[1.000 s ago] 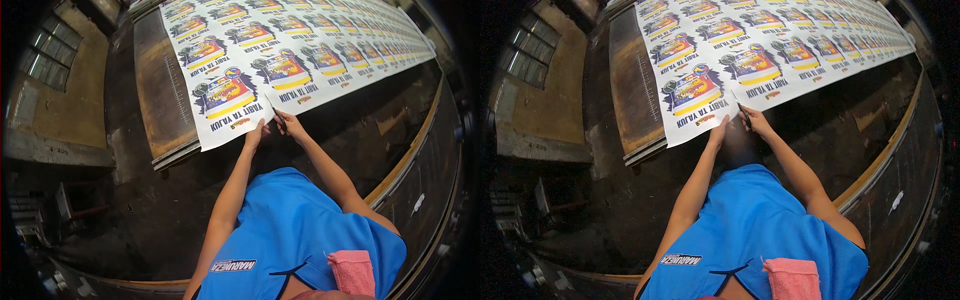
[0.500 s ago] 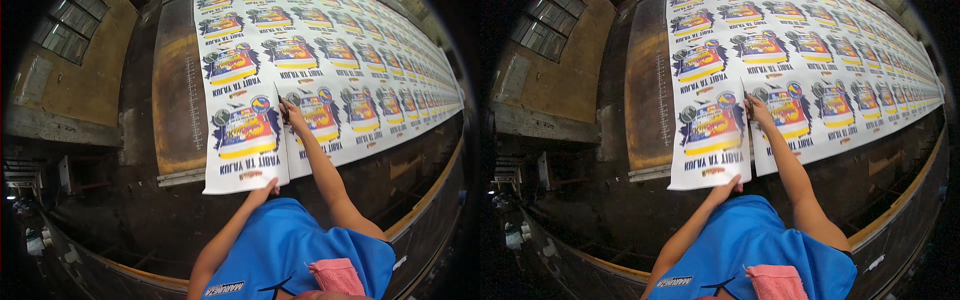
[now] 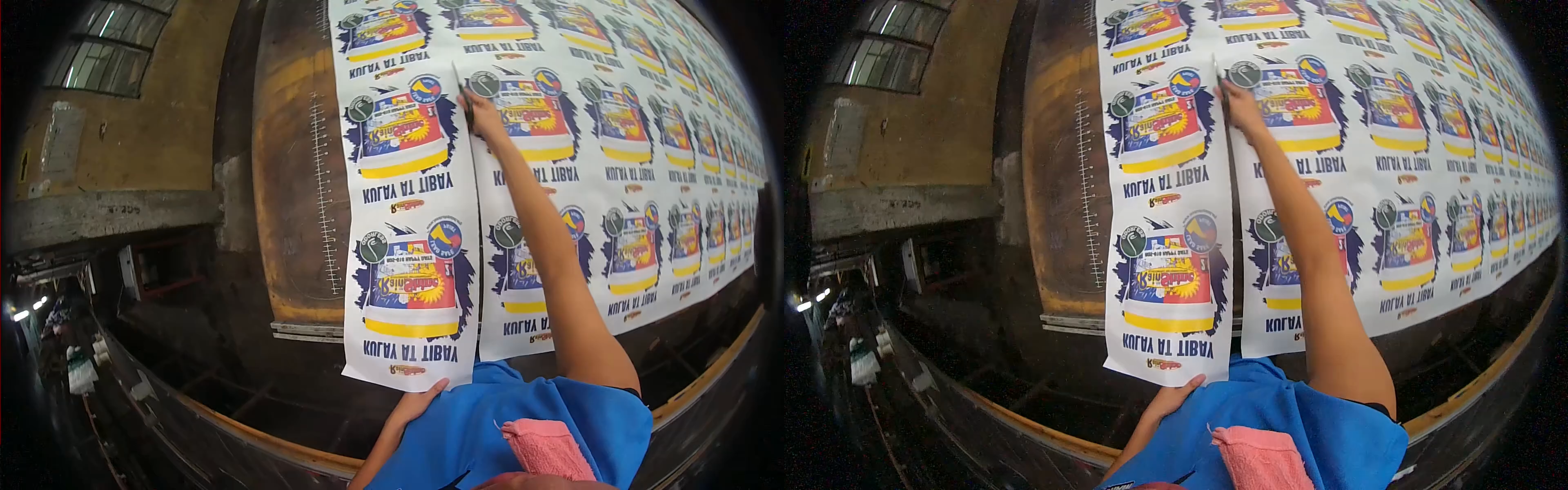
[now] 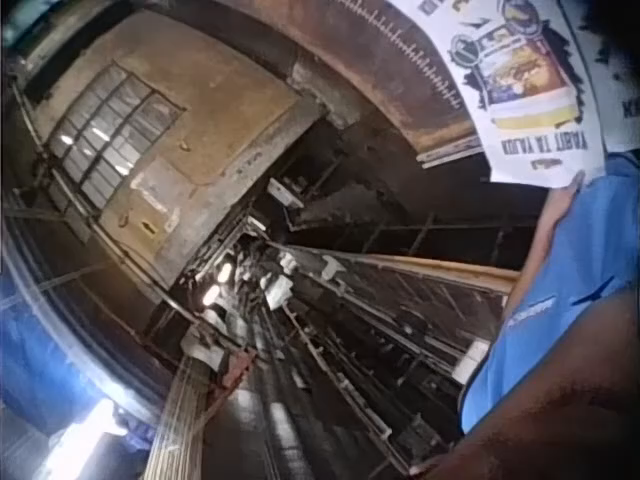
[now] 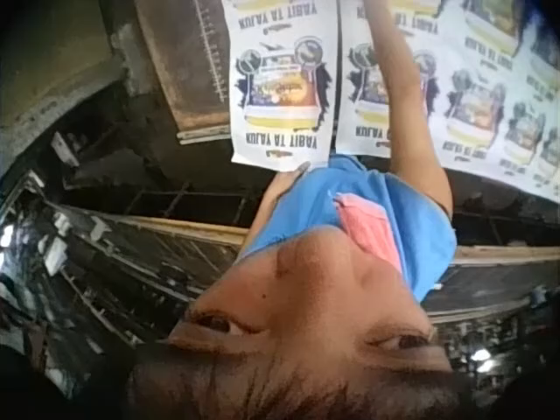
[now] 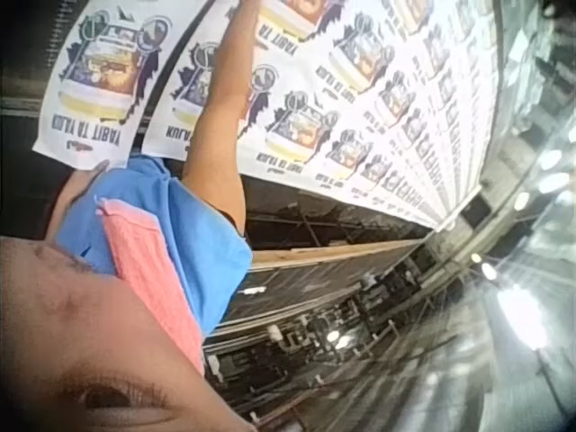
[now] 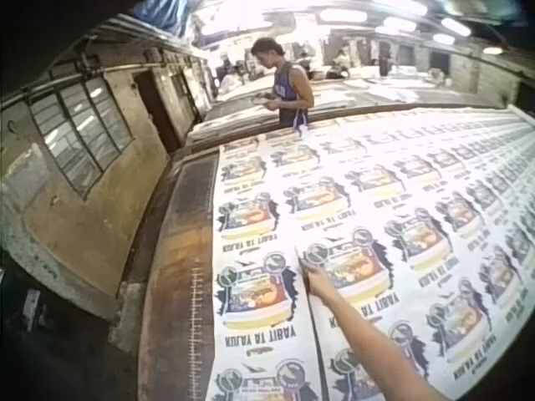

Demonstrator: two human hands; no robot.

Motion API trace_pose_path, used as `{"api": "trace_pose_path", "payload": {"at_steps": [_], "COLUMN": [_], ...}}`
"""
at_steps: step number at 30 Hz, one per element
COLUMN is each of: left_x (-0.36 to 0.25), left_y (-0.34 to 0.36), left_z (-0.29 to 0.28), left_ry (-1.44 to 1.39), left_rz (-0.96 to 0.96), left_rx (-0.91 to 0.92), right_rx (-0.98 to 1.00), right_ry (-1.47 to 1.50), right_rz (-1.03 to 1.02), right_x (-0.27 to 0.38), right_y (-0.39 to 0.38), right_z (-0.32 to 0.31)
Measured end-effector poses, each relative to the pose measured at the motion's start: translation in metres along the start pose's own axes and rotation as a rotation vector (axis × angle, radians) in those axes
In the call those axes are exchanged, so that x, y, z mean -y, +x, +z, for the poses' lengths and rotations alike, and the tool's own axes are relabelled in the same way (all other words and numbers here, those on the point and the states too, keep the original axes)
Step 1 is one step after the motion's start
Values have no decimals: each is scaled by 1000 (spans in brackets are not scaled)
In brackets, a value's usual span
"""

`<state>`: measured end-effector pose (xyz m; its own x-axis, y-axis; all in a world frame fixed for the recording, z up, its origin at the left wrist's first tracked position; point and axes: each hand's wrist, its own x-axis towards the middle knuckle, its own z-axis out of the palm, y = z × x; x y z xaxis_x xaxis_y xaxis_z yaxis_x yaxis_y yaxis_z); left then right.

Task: The recorder is unrolling a long sheet of printed fabric on a large table and using scissors to cut individual sections.

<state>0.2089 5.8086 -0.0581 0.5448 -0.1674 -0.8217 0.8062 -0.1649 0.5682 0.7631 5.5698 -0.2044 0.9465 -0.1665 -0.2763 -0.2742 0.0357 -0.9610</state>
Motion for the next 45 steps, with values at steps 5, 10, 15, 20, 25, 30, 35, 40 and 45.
{"api": "trace_pose_path", "payload": {"at_steps": [5,10,15,20,25,30,35,40,45], "left_x": [4,12,19,38,59,70,56,30,19], "left_y": [-1,-3,3,5,32,74,118,131,116], "left_z": [14,20,23,17,20,70,171,259,273], "left_ry": [-118,-194,-112,-304,-295,-374,-361,-262,-173], "left_rz": [-39,-72,-48,-117,-83,-26,82,209,369], "left_rx": [-62,-86,-141,0,243,395,597,409,245], "right_rx": [120,71,170,263,154,-4,33,24,82], "right_ry": [10,-162,110,64,45,8,-11,96,118], "right_rz": [-129,-138,-267,-50,102,146,165,289,343], "right_x": [36,72,63,3,-5,22,9,-29,-42], "right_y": [121,170,105,-52,-213,-361,-513,-664,-708], "right_z": [17,26,-5,-90,-202,-294,-368,-394,-385]}}
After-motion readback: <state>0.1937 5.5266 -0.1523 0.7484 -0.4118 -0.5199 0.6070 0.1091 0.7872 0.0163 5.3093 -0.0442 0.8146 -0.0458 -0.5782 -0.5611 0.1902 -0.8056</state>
